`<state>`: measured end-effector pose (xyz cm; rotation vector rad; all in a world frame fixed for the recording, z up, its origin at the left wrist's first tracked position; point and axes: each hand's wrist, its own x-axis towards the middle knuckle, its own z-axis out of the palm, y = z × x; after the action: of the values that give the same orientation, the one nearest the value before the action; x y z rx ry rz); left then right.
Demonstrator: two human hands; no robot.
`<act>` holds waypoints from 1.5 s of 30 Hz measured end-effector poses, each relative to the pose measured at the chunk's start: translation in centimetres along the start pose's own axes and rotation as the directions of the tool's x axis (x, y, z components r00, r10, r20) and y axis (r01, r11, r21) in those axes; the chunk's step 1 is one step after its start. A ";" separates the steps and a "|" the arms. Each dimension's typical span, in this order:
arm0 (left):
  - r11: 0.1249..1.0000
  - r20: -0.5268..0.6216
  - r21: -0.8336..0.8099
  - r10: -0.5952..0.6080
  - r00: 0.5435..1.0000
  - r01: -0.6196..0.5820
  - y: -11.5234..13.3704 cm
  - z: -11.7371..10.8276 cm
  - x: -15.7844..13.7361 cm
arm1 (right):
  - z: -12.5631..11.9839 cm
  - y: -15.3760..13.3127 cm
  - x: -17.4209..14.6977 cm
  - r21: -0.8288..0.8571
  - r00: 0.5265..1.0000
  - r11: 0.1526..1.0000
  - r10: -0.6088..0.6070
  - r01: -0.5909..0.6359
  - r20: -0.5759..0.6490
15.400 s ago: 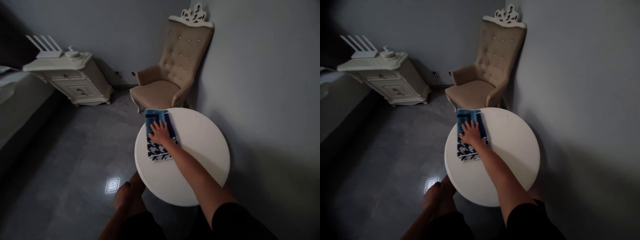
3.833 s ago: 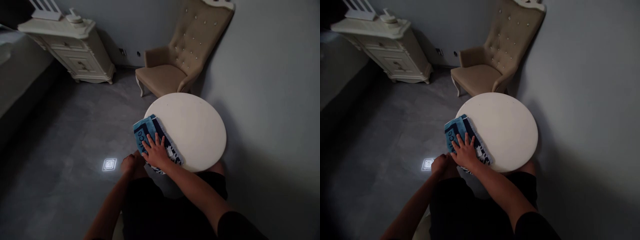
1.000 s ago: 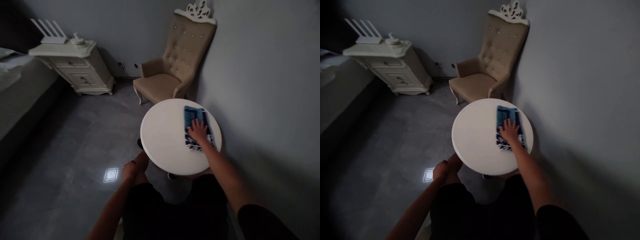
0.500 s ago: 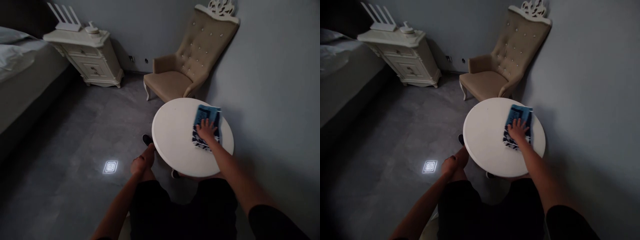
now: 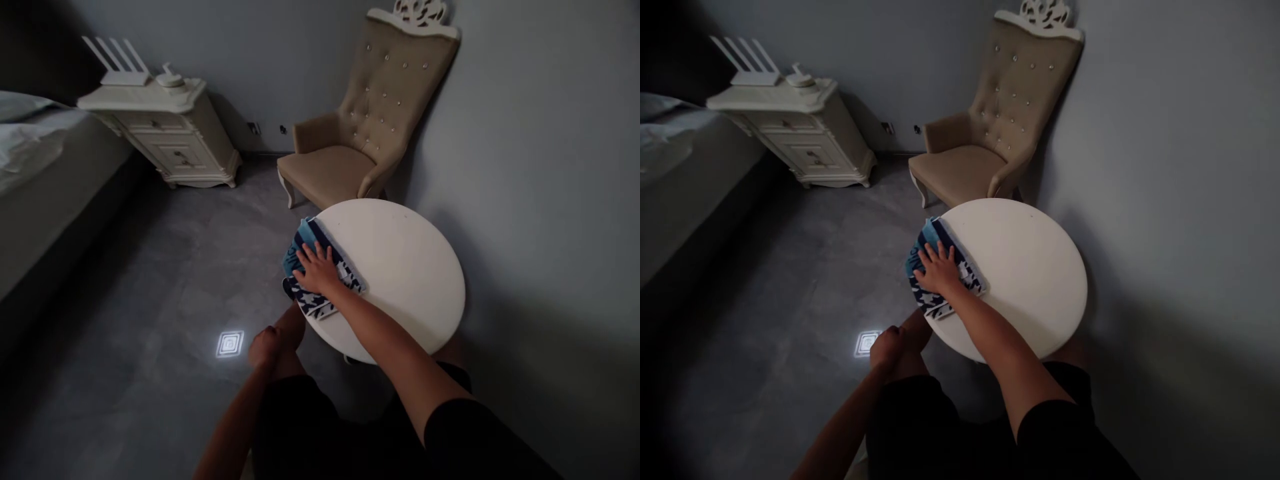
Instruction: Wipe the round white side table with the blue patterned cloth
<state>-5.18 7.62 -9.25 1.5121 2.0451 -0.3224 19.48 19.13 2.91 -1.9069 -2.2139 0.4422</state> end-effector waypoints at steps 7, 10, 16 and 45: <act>1.000 0.019 0.021 0.010 1.000 -0.011 0.5 0.0 -0.1 | -6.6 17.7 -5.2 -0.145 0.917 0.905 0.397 -0.400 -0.045; 0.999 0.024 -0.001 0.033 0.999 -0.033 0.5 0.1 -0.1 | -9.2 25.7 -10.2 -0.190 0.777 0.755 0.624 -0.627 -0.085; 0.996 0.033 -0.069 0.060 0.998 -0.058 0.1 0.1 -0.6 | -11.5 33.2 -17.4 -0.070 0.496 0.492 0.851 -0.868 -0.173; 0.999 0.053 0.053 -0.006 0.999 0.003 -0.5 0.3 1.3 | -4.9 11.4 10.8 -0.049 0.975 0.974 0.220 -0.220 -0.011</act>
<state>-5.79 8.34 -10.30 1.5145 2.0133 -0.4171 30.03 31.80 3.04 -2.1877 -2.0361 0.4177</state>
